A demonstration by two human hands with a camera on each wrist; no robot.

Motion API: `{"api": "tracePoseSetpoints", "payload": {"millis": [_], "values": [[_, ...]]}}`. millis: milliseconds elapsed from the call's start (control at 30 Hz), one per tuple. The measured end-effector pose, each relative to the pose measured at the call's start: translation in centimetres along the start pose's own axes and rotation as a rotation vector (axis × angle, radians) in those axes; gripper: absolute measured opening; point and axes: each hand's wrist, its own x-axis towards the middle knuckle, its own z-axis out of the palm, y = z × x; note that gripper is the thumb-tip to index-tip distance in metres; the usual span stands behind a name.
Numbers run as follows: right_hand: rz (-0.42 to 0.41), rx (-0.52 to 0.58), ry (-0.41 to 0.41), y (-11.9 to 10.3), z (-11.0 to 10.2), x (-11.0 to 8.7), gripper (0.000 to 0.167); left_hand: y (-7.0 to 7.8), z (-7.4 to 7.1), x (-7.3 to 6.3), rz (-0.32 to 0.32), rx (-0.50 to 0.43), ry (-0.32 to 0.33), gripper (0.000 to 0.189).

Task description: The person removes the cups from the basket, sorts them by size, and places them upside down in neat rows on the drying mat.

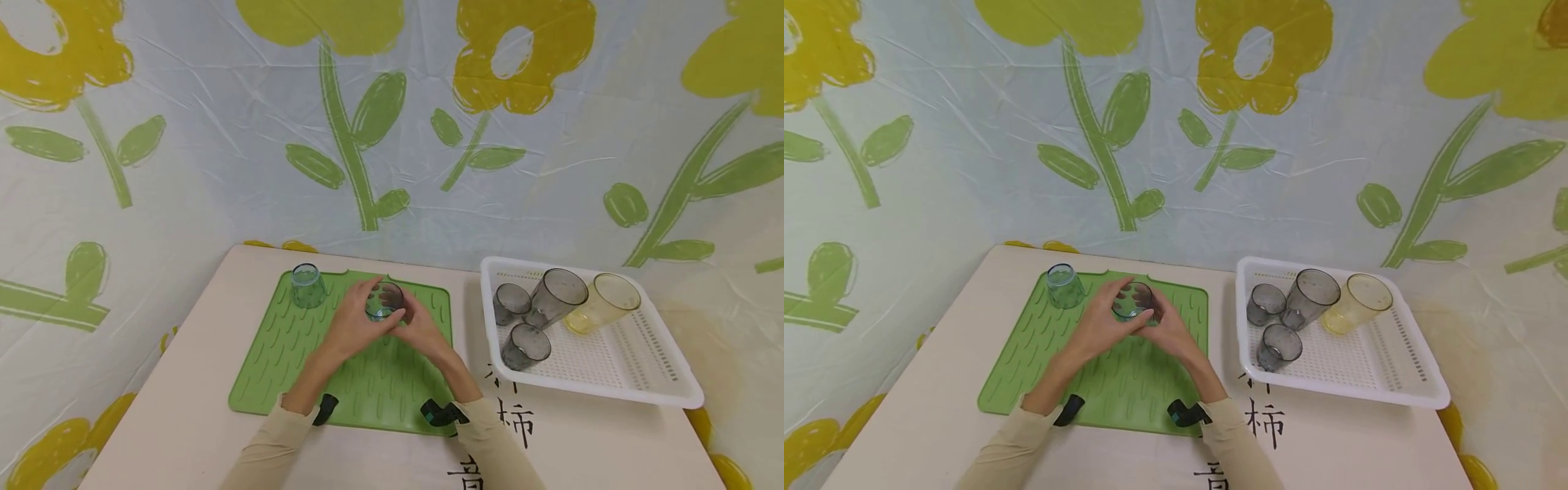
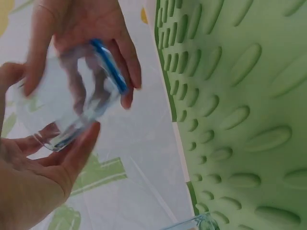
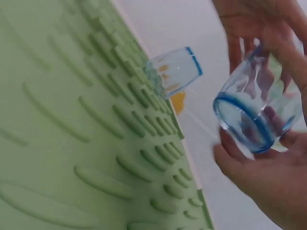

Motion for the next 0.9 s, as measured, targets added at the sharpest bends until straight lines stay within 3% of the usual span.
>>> {"api": "tracePoseSetpoints", "payload": {"millis": [200, 400, 600, 767, 900], "values": [[0.122, 0.211, -0.037, 0.7, -0.8, -0.1, 0.070, -0.2, -0.5, -0.3, 0.015, -0.153, -0.013, 0.065], [0.212, 0.366, 0.036, 0.5, -1.1, -0.4, 0.079, -0.5, -1.4, -0.9, 0.014, -0.278, -0.029, 0.064], [0.195, 0.460, 0.103, 0.2, -1.0, -0.3, 0.068, -1.1, -1.5, -1.4, -0.006, -0.365, -0.063, 0.067], [0.124, 0.555, 0.136, 0.1, -0.7, 0.0, 0.068, -1.8, -1.2, -1.6, 0.038, -0.307, -0.094, 0.068], [0.090, 0.510, 0.102, -0.4, -0.4, 0.3, 0.068, -2.1, -1.1, -1.7, 0.108, -0.168, -0.089, 0.068]]}}
